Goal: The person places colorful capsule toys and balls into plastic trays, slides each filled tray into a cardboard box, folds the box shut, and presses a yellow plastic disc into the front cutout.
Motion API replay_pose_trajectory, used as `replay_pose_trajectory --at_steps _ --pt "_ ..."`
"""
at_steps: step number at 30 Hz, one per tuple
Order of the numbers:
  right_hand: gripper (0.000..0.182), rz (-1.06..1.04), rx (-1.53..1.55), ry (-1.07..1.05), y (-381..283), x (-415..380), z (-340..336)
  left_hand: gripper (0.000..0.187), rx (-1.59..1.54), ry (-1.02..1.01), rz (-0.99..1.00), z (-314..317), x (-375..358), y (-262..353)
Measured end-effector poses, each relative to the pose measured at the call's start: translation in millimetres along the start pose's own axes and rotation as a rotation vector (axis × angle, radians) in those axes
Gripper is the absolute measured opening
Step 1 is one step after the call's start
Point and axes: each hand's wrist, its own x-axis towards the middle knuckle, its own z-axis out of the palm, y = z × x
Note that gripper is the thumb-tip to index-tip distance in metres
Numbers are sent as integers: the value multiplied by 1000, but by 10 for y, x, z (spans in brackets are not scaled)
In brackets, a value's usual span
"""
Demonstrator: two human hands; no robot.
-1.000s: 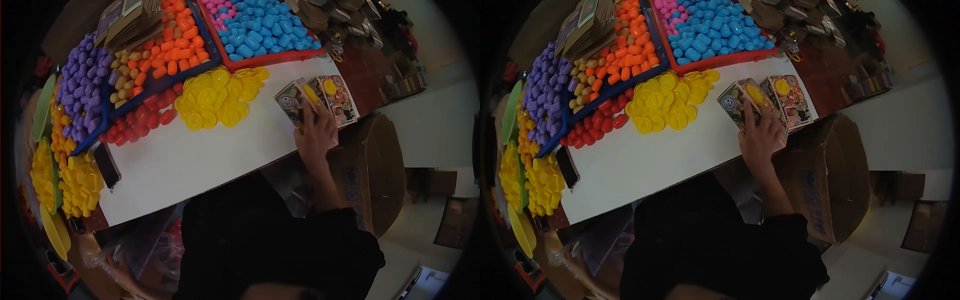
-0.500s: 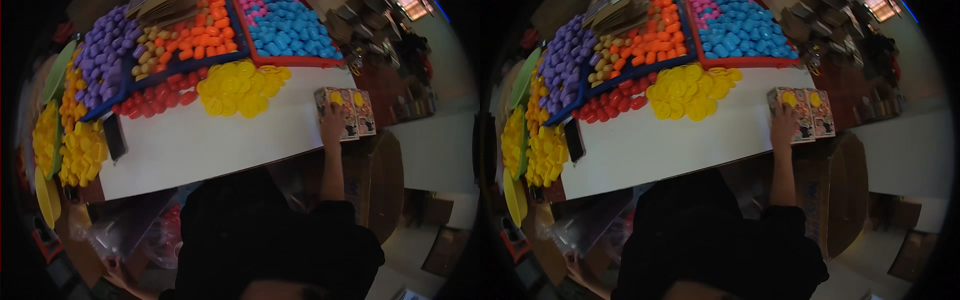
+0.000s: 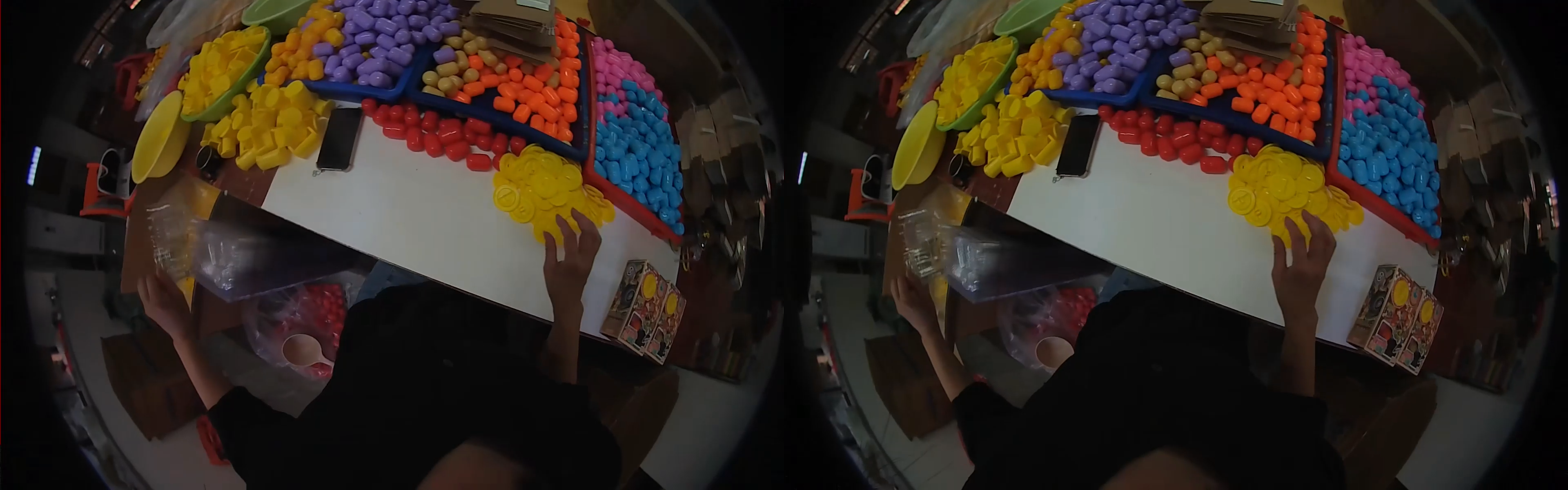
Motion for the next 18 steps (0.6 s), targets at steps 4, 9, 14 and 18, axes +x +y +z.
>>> replay_pose_trajectory --at_steps 4,9,14,18 --pt "33 -108 199 -62 -466 56 167 8 -69 -128 96 284 -151 -1" --pt "34 -285 519 -236 -1039 62 420 9 -167 -182 37 226 -337 181" --pt "37 -418 1110 -818 -1942 201 991 13 -279 -155 -55 149 -446 221" --pt "56 -502 1268 -895 -2925 175 1344 12 -239 -217 59 71 -505 111"
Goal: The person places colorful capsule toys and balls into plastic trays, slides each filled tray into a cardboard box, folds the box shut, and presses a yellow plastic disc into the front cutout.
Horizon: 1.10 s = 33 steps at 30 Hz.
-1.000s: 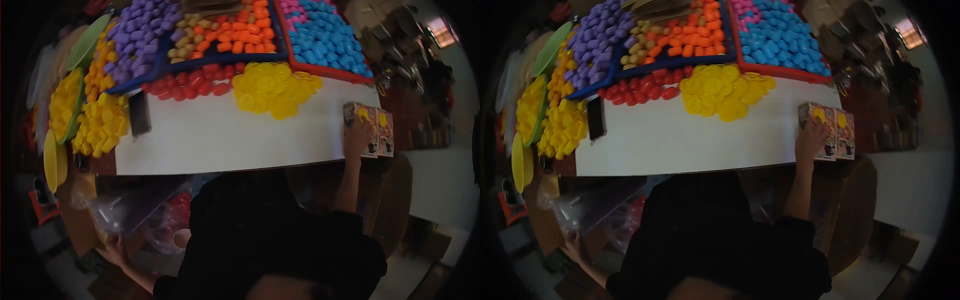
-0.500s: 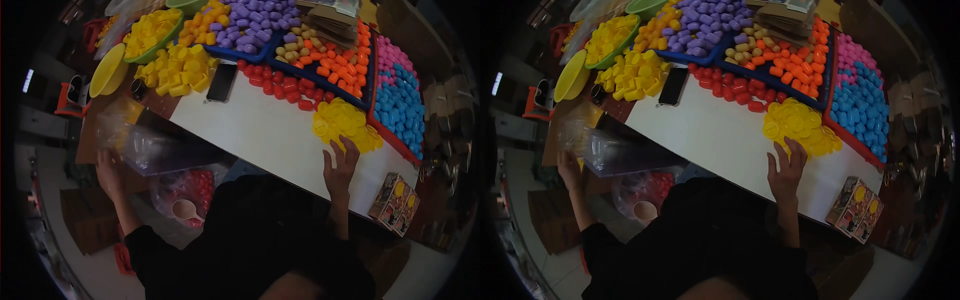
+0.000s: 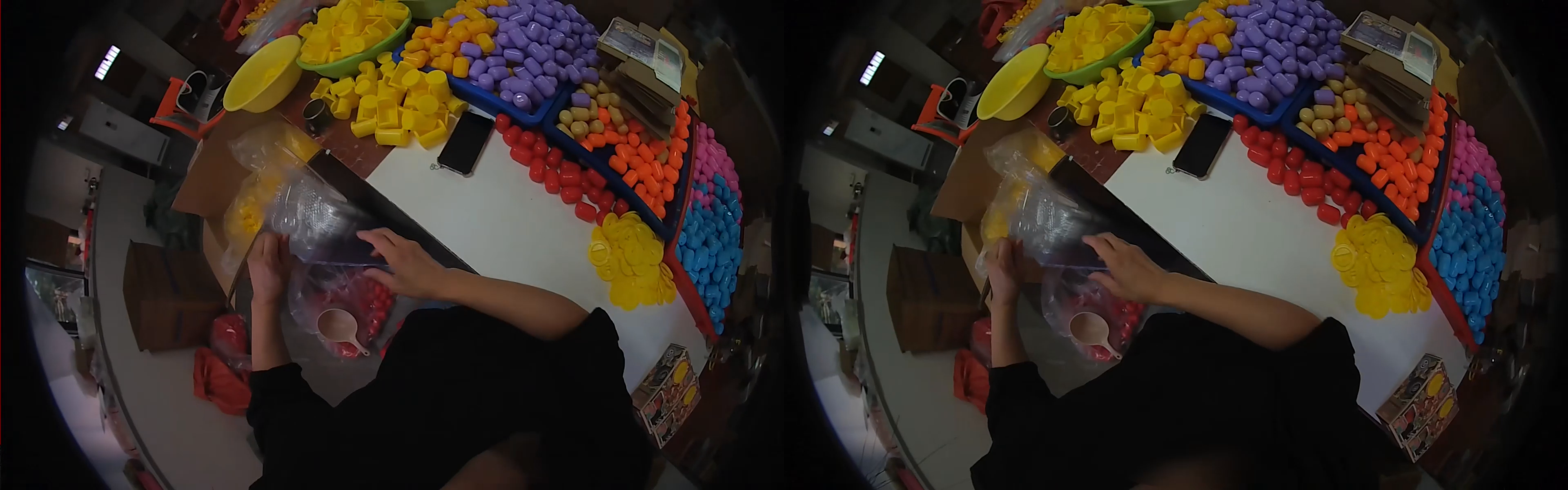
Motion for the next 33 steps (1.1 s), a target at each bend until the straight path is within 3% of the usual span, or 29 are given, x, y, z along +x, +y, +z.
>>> replay_pose_trajectory --at_steps 2,4,7,9,11,12,14,17,20,22,24,26,27,29,30,32,33 --pt "62 -91 -14 110 -39 361 275 12 33 -7 61 -49 -3 -60" --pt "67 -209 -237 376 8 701 446 13 49 4 83 -79 -39 -130" --pt "67 -141 -343 217 143 971 455 13 6 -40 95 -8 -94 -247" --pt "65 -232 -414 234 279 1086 421 13 -47 -44 108 84 -99 -225" --pt "46 -392 -625 341 319 1114 349 14 -113 -50 109 170 -157 -245" --pt "46 -395 -632 324 323 1073 319 14 -146 -68 63 212 -184 -264" --pt "26 -652 -777 207 325 1020 256 15 -187 -78 18 261 -198 -289" --pt "12 -772 -809 158 376 1063 361 15 -238 -83 -18 247 -197 -272" --pt "14 -762 -854 126 425 1056 407 15 -277 -91 -45 182 -166 -312" --pt "17 -765 -877 132 399 1054 391 17 -135 50 1 85 -124 -455" --pt "21 -769 -902 136 418 1006 373 22 -757 228 -361 5 -151 -773" --pt "33 -647 -1019 10 492 904 414 27 -402 553 -287 -347 196 -573" --pt "33 -648 -1022 11 411 834 371 27 -404 555 -284 -434 293 -481" --pt "54 -596 -699 176 135 613 141 27 -953 933 -150 -483 456 -270" --pt "57 -588 -634 265 54 443 33 25 -1442 896 -107 -427 450 -95" --pt "57 -587 -682 463 -67 35 -198 23 -1581 733 -587 -186 489 636" --pt "54 -591 -801 579 -122 -161 -322 20 -1741 447 -535 69 353 783"
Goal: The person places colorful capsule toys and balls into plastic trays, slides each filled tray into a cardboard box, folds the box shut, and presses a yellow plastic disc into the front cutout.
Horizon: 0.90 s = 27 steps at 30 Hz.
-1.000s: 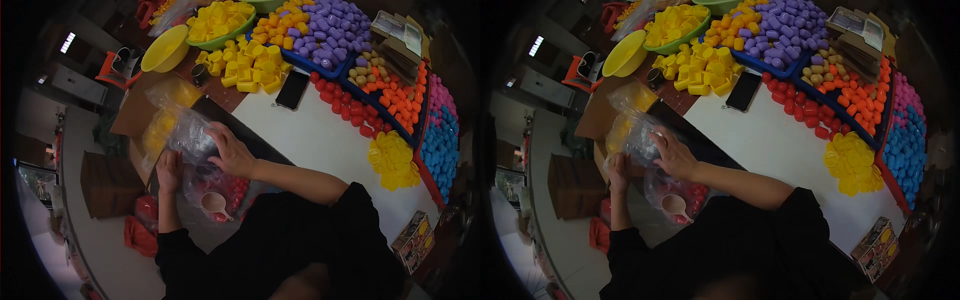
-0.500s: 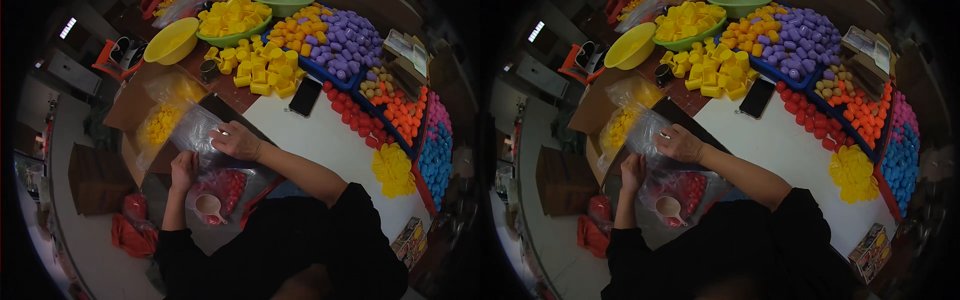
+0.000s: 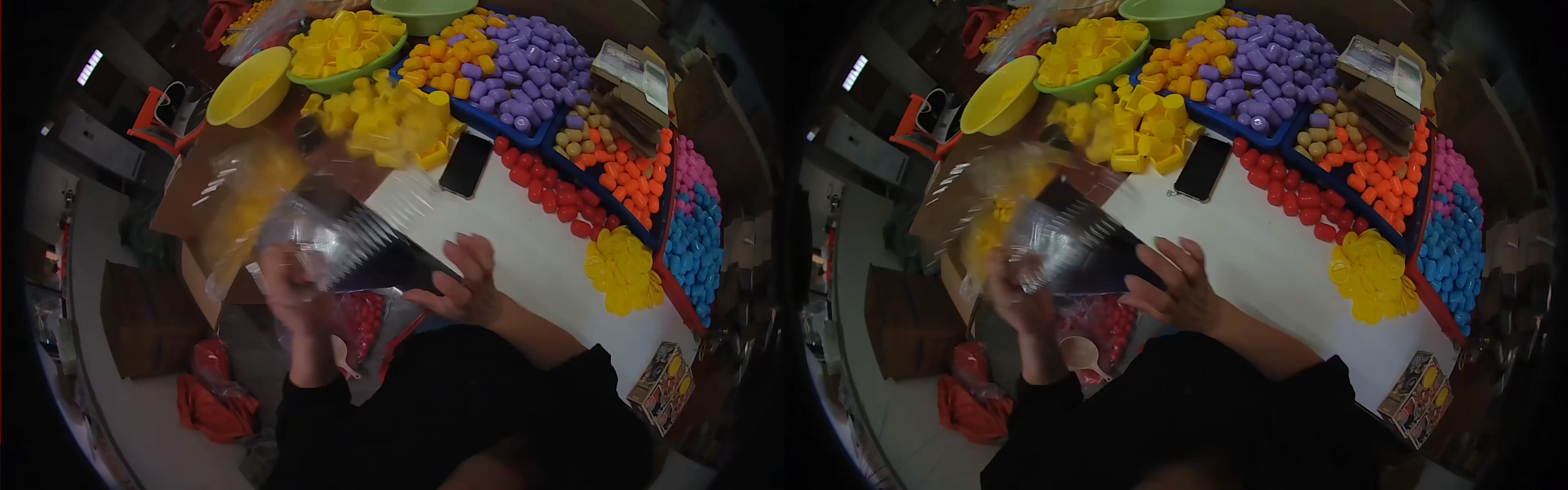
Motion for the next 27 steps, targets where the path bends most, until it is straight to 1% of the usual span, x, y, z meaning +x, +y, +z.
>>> replay_pose_trajectory --at_steps 1,2,4,6,7,8,9,11,12,14,15,16,18,19,21,22,24,26,27 --pt "44 20 -179 -33 17 -15 -213 21 -308 -285 -308 98 -178 -306" --pt "35 36 -360 -65 58 -52 -420 25 -394 -356 -653 289 -369 -521" --pt "24 272 -369 -398 219 -354 -901 27 -396 -497 -947 444 -611 -1002" --pt "15 435 -466 -447 208 -622 -1222 23 176 -454 -820 603 -342 -1256" --pt "15 435 -481 -459 153 -743 -1342 20 503 -452 -435 638 -121 -1466" --pt "16 491 -465 -594 83 -863 -1452 22 896 -426 -8 717 146 -1583" --pt "17 552 -446 -722 26 -966 -1533 25 1041 -448 197 703 419 -1798" --pt "17 547 -416 -734 -74 -1100 -1557 32 1349 -531 471 698 778 -2257" --pt "17 531 -375 -747 -118 -1151 -1550 32 1342 -546 471 797 819 -2233" --pt "17 549 -396 -728 -164 -1245 -1529 43 1733 -751 -35 976 895 -2179" --pt "17 556 -405 -712 -172 -1277 -1530 50 1725 -760 -11 916 910 -2187" --pt "17 573 -405 -701 -168 -1298 -1537 50 1732 -779 -4 898 891 -2129" --pt "17 590 -435 -631 -199 -1349 -1521 43 1615 -727 -101 801 838 -1969" --pt "17 608 -425 -626 -211 -1383 -1511 43 1630 -741 -105 686 825 -1988" --pt "17 584 -454 -641 -224 -1455 -1492 34 1609 -781 -41 436 790 -2058" --pt "17 602 -448 -648 -228 -1474 -1468 34 1613 -795 -55 359 809 -2065" --pt "17 560 -500 -642 -240 -1489 -1426 35 1781 -802 118 300 803 -2134" --pt "18 586 -534 -659 -233 -1464 -1414 34 1447 -638 -137 578 776 -1879" --pt "18 585 -552 -659 -201 -1443 -1390 30 1046 -564 -400 632 748 -1810"
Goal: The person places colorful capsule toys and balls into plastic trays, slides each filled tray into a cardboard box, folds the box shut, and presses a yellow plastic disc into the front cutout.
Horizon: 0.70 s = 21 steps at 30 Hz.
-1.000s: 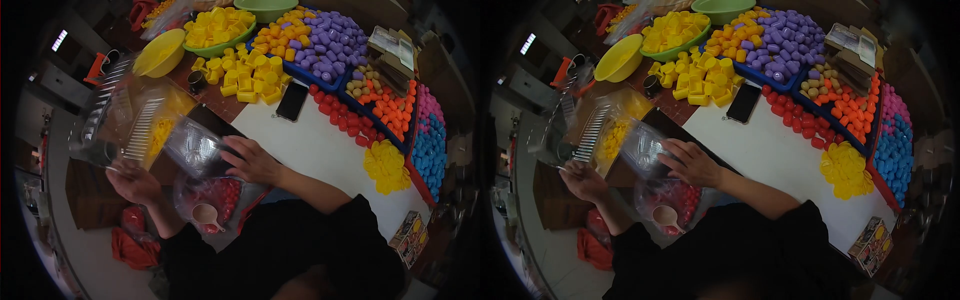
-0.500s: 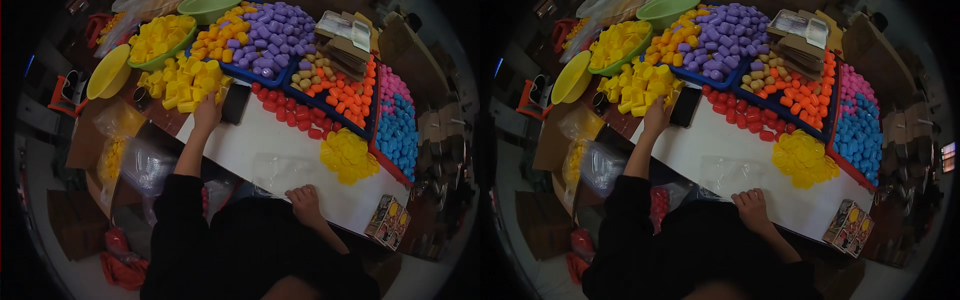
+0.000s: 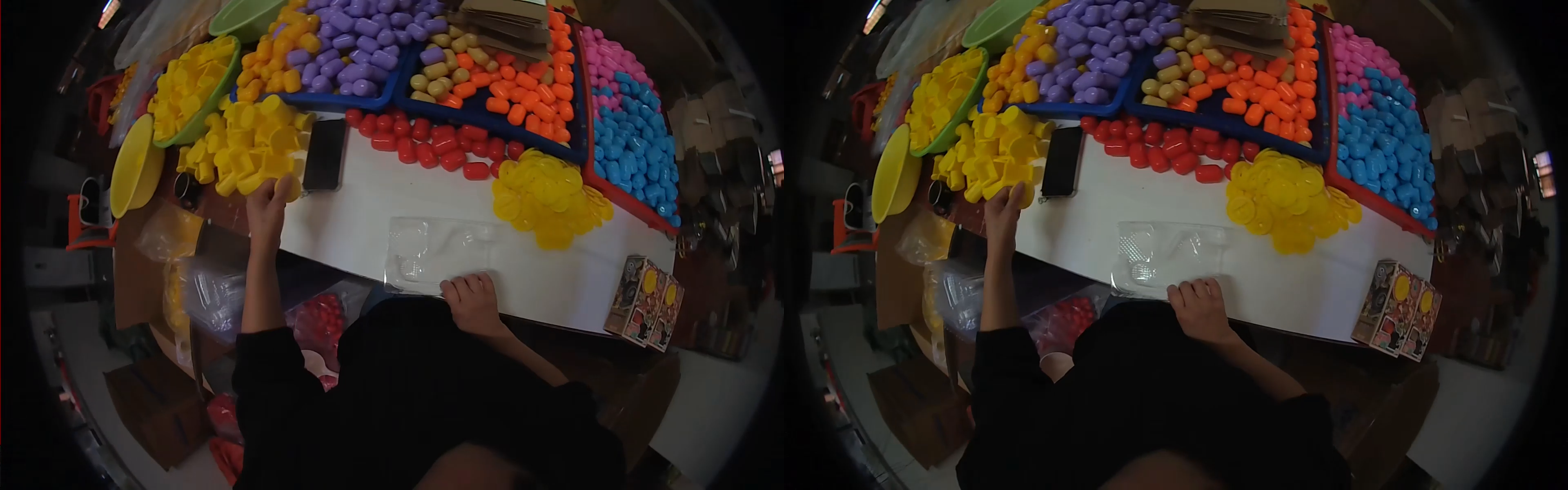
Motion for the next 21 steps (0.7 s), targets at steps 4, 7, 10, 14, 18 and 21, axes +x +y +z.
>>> replay_pose_trajectory --at_steps 4,7,10,14,18,21 --pt "22 81 -4 -45 -49 58 80 25 -546 -403 4 633 -717 423" --pt "27 163 -2 -88 -60 149 5 23 183 -538 447 1083 -1013 261" --pt "31 230 424 -102 99 385 -192 19 283 -224 489 1250 -1178 143" --pt "31 105 134 69 759 1332 -94 13 -50 4 532 1456 -1341 90" --pt "32 44 -519 -285 1009 2006 570 12 -25 -69 658 1495 -1307 7" --pt "31 34 -505 -379 1126 2141 662 12 -5 -65 656 1512 -1250 -7"
